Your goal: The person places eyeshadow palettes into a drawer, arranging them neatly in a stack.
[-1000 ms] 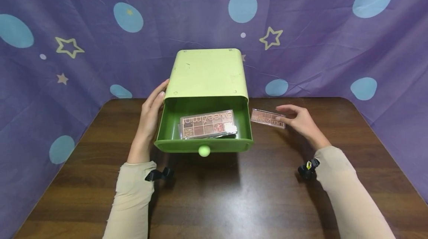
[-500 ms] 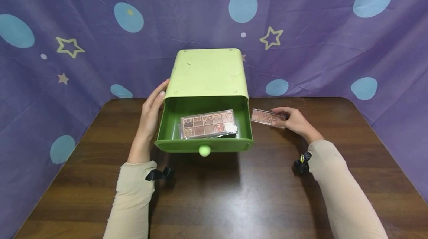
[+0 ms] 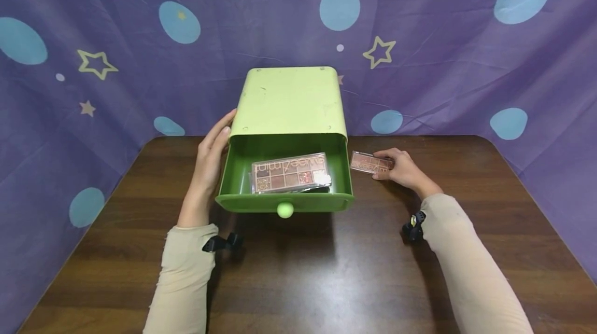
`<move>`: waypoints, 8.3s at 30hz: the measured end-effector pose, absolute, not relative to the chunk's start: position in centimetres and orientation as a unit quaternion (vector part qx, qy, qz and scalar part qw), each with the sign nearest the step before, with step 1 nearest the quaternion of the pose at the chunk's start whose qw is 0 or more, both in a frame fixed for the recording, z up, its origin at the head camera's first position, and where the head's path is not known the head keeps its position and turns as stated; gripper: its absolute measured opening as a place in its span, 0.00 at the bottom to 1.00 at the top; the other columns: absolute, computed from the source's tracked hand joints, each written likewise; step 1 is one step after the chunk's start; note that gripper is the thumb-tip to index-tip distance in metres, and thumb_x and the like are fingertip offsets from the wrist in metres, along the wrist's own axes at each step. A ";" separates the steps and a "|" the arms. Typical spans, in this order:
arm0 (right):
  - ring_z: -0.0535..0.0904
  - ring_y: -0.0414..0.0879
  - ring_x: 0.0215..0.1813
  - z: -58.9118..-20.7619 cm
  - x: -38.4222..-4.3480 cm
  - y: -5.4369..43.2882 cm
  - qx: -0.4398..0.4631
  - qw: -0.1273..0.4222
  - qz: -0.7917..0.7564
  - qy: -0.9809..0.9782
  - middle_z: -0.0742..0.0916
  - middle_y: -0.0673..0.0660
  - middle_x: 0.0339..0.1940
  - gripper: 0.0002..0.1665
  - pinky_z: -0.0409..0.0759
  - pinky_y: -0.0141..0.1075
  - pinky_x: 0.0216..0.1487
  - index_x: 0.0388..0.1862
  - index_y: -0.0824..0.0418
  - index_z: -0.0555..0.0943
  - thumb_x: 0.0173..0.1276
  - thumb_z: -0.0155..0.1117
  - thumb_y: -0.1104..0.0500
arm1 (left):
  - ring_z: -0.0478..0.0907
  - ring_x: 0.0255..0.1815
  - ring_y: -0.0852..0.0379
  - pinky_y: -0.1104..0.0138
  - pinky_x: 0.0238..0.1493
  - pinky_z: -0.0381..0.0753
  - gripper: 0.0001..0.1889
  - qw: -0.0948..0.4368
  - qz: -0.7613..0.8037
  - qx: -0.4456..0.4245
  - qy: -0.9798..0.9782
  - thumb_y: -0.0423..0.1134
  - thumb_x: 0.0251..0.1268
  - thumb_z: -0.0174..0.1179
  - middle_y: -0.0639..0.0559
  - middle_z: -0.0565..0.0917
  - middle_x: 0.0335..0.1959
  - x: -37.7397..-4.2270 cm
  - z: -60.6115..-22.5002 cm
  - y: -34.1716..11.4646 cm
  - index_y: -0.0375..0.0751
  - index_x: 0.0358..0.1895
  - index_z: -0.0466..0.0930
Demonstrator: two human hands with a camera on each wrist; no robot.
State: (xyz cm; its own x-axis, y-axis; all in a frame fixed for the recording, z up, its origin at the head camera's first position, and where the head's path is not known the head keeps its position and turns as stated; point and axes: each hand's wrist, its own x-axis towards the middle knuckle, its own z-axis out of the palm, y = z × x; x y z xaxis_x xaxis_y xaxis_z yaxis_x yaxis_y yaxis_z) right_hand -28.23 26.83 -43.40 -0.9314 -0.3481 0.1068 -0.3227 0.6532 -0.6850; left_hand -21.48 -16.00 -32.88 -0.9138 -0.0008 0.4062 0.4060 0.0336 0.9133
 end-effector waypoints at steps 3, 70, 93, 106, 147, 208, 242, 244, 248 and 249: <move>0.72 0.65 0.59 -43.3 -28.2 26.7 -0.186 0.009 -0.369 0.911 0.79 0.74 0.57 0.38 0.66 0.56 0.62 0.61 0.74 0.76 0.53 0.80 0.62 | 0.74 0.56 0.58 0.65 0.56 0.73 0.23 0.148 -0.678 -0.142 -0.706 0.42 0.78 0.47 0.51 0.73 0.68 -21.5 -32.8 -16.1 0.43 0.72 0.70; 0.75 0.43 0.54 -30.1 -13.1 22.7 -0.291 -0.275 -0.434 0.807 0.84 0.68 0.47 0.24 0.66 0.28 0.56 0.45 0.74 0.85 0.44 0.72 0.79 | 0.74 0.57 0.58 0.64 0.58 0.73 0.23 0.145 -0.677 -0.140 -0.708 0.43 0.78 0.47 0.53 0.73 0.69 -21.5 -32.8 -16.1 0.43 0.72 0.70; 0.73 0.52 0.56 -28.7 -13.4 17.3 -0.384 -0.246 -0.474 0.753 0.83 0.69 0.50 0.21 0.66 0.36 0.60 0.46 0.72 0.85 0.59 0.76 0.58 | 0.73 0.58 0.58 0.62 0.60 0.71 0.23 0.147 -0.675 -0.140 -0.709 0.42 0.78 0.47 0.53 0.73 0.69 -21.3 -32.7 -16.0 0.44 0.72 0.70; 0.73 0.46 0.58 -29.0 -15.4 15.5 -0.374 -0.167 -0.457 0.789 0.84 0.50 0.54 0.28 0.67 0.34 0.60 0.52 0.56 0.86 0.51 0.78 0.71 | 0.71 0.61 0.58 0.63 0.60 0.71 0.23 0.151 -0.671 -0.142 -0.712 0.42 0.78 0.47 0.53 0.72 0.69 -21.4 -32.7 -16.1 0.43 0.71 0.70; 0.73 0.44 0.56 -26.6 -17.0 12.1 -0.361 -0.035 -0.355 0.861 0.83 0.47 0.55 0.26 0.71 0.43 0.54 0.54 0.52 0.85 0.55 0.80 0.57 | 0.70 0.64 0.58 0.62 0.62 0.70 0.23 0.153 -0.672 -0.144 -0.710 0.42 0.78 0.47 0.53 0.73 0.69 -21.5 -32.7 -16.0 0.42 0.71 0.70; 0.83 0.43 0.33 -35.6 -9.0 9.3 -0.351 -0.263 -0.575 0.691 0.88 0.58 0.35 0.15 0.81 0.28 0.35 0.49 0.68 0.83 0.63 0.72 0.66 | 0.71 0.63 0.60 0.66 0.57 0.71 0.21 0.163 -0.680 -0.140 -0.701 0.38 0.78 0.49 0.50 0.74 0.68 -21.6 -32.8 -16.0 0.38 0.69 0.72; 0.85 0.43 0.30 -37.0 -10.1 7.4 -0.310 -0.285 -0.602 0.678 0.89 0.59 0.33 0.20 0.82 0.30 0.32 0.45 0.67 0.84 0.52 0.74 0.77 | 0.72 0.60 0.59 0.67 0.52 0.73 0.21 0.152 -0.695 -0.130 -0.691 0.38 0.78 0.50 0.51 0.75 0.67 -21.6 -32.6 -16.0 0.38 0.69 0.72; 0.85 0.43 0.30 -36.9 -10.1 7.4 -0.311 -0.286 -0.604 0.675 0.89 0.60 0.33 0.20 0.82 0.30 0.31 0.45 0.68 0.84 0.52 0.74 0.77 | 0.72 0.61 0.59 0.67 0.52 0.73 0.21 0.152 -0.694 -0.130 -0.691 0.39 0.78 0.50 0.51 0.75 0.67 -21.6 -32.6 -16.0 0.39 0.69 0.72; 0.85 0.43 0.29 -36.4 -10.2 7.3 -0.311 -0.283 -0.610 0.672 0.89 0.60 0.33 0.20 0.82 0.30 0.30 0.46 0.68 0.84 0.53 0.74 0.77 | 0.72 0.61 0.59 0.67 0.53 0.73 0.21 0.151 -0.697 -0.127 -0.689 0.39 0.78 0.50 0.51 0.75 0.67 -21.6 -32.7 -16.1 0.39 0.69 0.72; 0.86 0.43 0.29 -36.3 -10.2 7.3 -0.309 -0.281 -0.612 0.672 0.89 0.60 0.33 0.20 0.82 0.31 0.30 0.46 0.68 0.84 0.53 0.74 0.77 | 0.72 0.61 0.59 0.66 0.53 0.73 0.21 0.150 -0.698 -0.126 -0.689 0.39 0.77 0.50 0.51 0.75 0.67 -21.6 -32.7 -16.1 0.39 0.69 0.72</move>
